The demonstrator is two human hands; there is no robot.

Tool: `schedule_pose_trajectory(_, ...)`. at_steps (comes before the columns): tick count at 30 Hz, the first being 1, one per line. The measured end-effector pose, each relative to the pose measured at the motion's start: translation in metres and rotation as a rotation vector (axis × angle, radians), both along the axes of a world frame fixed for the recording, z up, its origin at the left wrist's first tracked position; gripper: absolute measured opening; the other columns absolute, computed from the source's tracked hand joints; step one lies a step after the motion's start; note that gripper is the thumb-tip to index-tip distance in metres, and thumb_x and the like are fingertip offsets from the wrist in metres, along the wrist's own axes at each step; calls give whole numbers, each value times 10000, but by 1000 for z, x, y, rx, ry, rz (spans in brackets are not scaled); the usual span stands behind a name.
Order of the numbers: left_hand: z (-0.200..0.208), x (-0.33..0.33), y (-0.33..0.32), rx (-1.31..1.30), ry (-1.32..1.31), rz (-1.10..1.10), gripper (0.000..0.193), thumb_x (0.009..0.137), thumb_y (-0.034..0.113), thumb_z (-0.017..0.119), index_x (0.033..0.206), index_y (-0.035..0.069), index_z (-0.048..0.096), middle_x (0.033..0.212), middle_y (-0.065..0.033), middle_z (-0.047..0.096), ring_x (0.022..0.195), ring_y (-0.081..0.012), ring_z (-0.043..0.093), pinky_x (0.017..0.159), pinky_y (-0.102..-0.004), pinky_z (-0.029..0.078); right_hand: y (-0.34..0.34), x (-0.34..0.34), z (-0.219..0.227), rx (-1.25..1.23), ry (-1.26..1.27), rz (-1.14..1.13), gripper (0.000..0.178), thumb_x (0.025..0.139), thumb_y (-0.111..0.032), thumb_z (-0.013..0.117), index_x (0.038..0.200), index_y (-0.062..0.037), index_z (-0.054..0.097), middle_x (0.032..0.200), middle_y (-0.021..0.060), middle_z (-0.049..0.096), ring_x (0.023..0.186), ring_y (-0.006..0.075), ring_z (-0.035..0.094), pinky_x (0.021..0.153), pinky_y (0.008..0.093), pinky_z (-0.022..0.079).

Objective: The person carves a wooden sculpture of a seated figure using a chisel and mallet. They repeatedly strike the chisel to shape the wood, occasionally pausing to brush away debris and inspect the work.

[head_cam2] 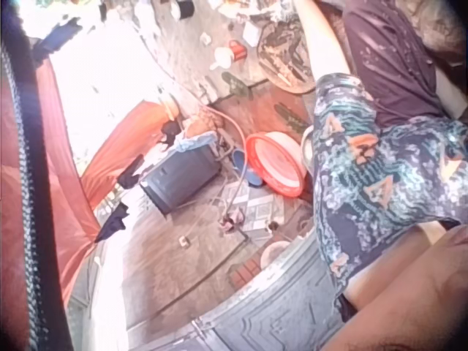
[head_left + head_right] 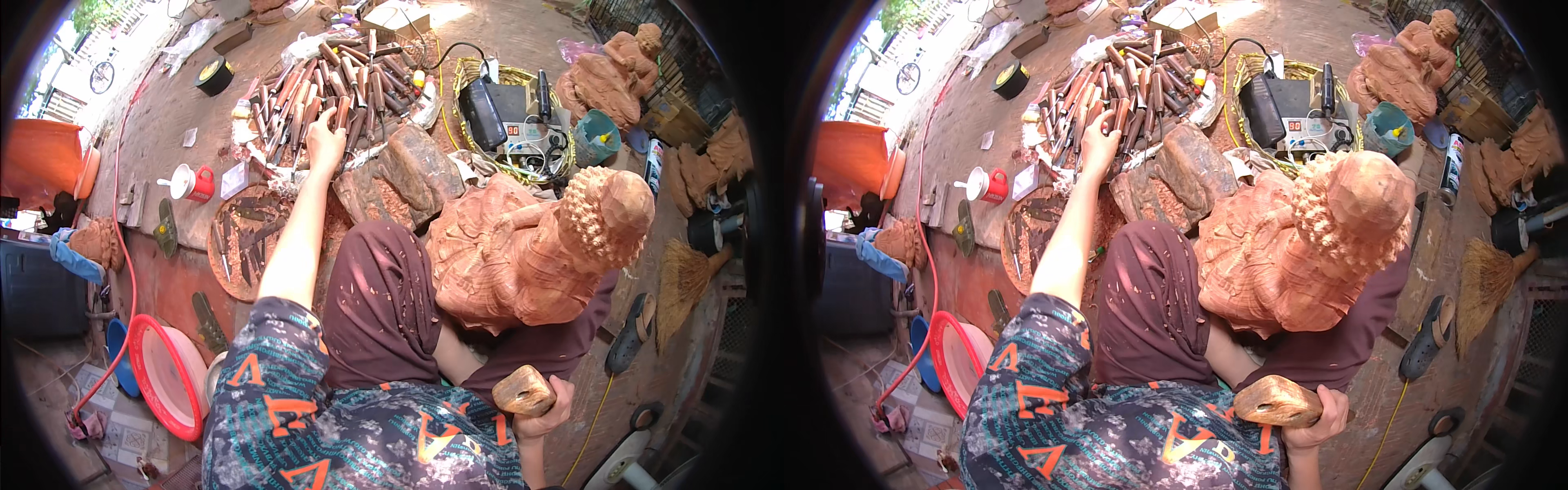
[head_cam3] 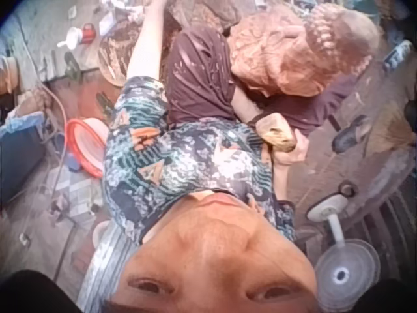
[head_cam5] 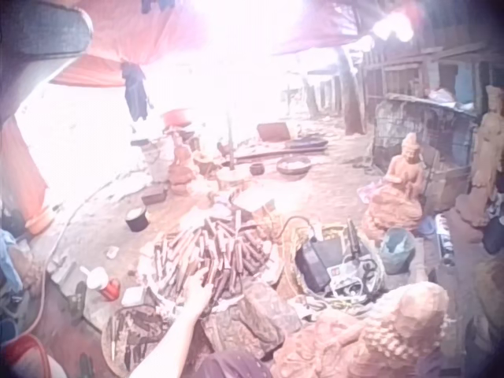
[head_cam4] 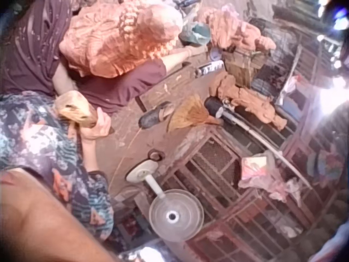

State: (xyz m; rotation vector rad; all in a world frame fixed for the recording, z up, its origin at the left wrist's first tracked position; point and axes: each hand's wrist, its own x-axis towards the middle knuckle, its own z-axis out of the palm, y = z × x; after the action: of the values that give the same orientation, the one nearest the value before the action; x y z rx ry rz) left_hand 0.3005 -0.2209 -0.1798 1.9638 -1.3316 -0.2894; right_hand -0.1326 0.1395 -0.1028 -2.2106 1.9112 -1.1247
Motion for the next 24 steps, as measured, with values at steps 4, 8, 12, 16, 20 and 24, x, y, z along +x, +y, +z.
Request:
schedule_pose_trajectory(4, 33, -44, 33, -178, 782, -230, 586, 774, 15, 703, 1338, 81, 557, 1186, -142, 640, 1065, -242, 640, 965, -350, 510, -1, 0, 3, 9, 7, 7, 597, 757, -378, 765, 1124, 26, 523, 805, 155, 533, 675, 315, 537, 610, 398, 434)
schedule_pose_trajectory(8, 57, -121, 99, -30, 1076, -363, 621, 783, -12, 687, 1374, 39, 502, 1270, -155, 591, 1099, -224, 625, 973, -326, 515, -1, 0, 3, 17, -14, 13, 589, 759, -375, 762, 1126, 19, 525, 811, 158, 536, 679, 319, 541, 615, 401, 438)
schedule_pose_trajectory(12, 37, -141, 119, 66, 1036, -605, 561, 802, -63, 581, 1354, 8, 506, 1235, -155, 589, 1116, -208, 618, 932, -303, 515, 1, 0, 0, 9, -32, 5, 583, 759, -364, 760, 1130, 19, 524, 815, 158, 538, 682, 315, 545, 616, 401, 439)
schedule_pose_trajectory(16, 41, -137, 111, 162, 1110, -524, 609, 784, -91, 582, 1375, 24, 490, 1263, -180, 564, 1129, -234, 614, 940, -309, 512, -2, 1, 3, 0, -45, 23, 583, 760, -357, 757, 1131, 28, 523, 816, 157, 540, 680, 311, 545, 616, 400, 439)
schedule_pose_trajectory(20, 38, -134, 109, 146, 1095, -507, 611, 778, -101, 571, 1370, 28, 495, 1263, -180, 564, 1138, -238, 610, 964, -318, 500, -1, -1, 0, 0, -39, 21, 579, 762, -353, 755, 1132, 27, 523, 810, 154, 540, 674, 306, 542, 614, 398, 436)
schedule_pose_trajectory(24, 38, -135, 111, 160, 1090, -500, 567, 793, -89, 579, 1345, 25, 517, 1240, -173, 573, 1122, -227, 613, 949, -306, 508, -1, 0, 0, -11, -38, 18, 573, 766, -354, 751, 1131, 24, 522, 800, 150, 536, 667, 301, 536, 610, 395, 430)
